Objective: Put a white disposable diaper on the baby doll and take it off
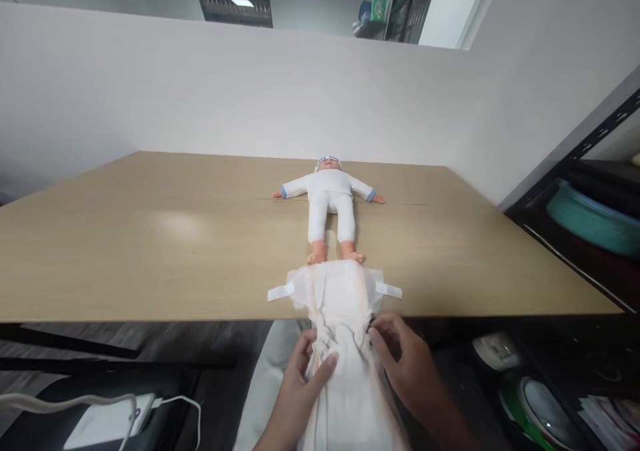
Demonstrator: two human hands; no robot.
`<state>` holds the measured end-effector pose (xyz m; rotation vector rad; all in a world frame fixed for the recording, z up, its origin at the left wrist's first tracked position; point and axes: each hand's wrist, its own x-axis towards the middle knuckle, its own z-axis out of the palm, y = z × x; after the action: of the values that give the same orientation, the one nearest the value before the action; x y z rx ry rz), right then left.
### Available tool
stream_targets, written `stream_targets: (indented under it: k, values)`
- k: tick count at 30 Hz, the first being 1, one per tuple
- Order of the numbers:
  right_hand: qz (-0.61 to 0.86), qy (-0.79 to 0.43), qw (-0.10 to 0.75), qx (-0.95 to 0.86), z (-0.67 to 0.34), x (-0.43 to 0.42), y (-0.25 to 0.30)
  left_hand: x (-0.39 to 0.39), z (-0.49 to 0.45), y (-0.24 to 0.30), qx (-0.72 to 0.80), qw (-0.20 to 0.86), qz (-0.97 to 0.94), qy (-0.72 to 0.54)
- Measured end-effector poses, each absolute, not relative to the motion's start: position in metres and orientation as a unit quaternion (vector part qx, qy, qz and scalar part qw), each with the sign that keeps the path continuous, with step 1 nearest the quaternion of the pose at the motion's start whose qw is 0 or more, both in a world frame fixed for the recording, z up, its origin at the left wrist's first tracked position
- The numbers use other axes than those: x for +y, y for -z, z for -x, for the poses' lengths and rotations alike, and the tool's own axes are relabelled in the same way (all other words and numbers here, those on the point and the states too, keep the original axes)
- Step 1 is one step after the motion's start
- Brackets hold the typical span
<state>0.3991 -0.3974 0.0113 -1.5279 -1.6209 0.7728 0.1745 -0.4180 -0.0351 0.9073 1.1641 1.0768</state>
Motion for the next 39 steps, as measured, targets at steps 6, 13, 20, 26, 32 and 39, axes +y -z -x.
stream_targets:
  k: [6,13,20,26,32,39]
  values:
    - [0.509,-0.096,0.375,-0.769,-0.382,-0.365,-0.037,-0.43,-0.184,0.031,0.524,0.593,-0.361,-0.494]
    - [0.43,-0.094,0.186,-0.879,-0.347,-0.299,-0.023,-0.432,-0.135,0.025,0.535,0.447,-0.585,-0.414]
    - [0.42,-0.083,0.198,-0.882,-0.352,-0.289,-0.009,-0.331,-0.079,-0.021,0.442,0.099,-0.816,-0.359]
    - [0.416,-0.081,0.197,-0.884,-0.352,-0.288,-0.006,-0.178,-0.093,-0.039,0.39,-0.041,-0.891,-0.23]
    - [0.412,-0.082,0.203,-0.884,-0.352,-0.287,-0.003,-0.126,-0.133,-0.053,0.25,-0.137,-0.957,-0.057]
    - [0.411,-0.096,0.179,-0.889,-0.353,-0.287,-0.007,-0.114,-0.156,-0.061,0.146,-0.099,-0.983,-0.056]
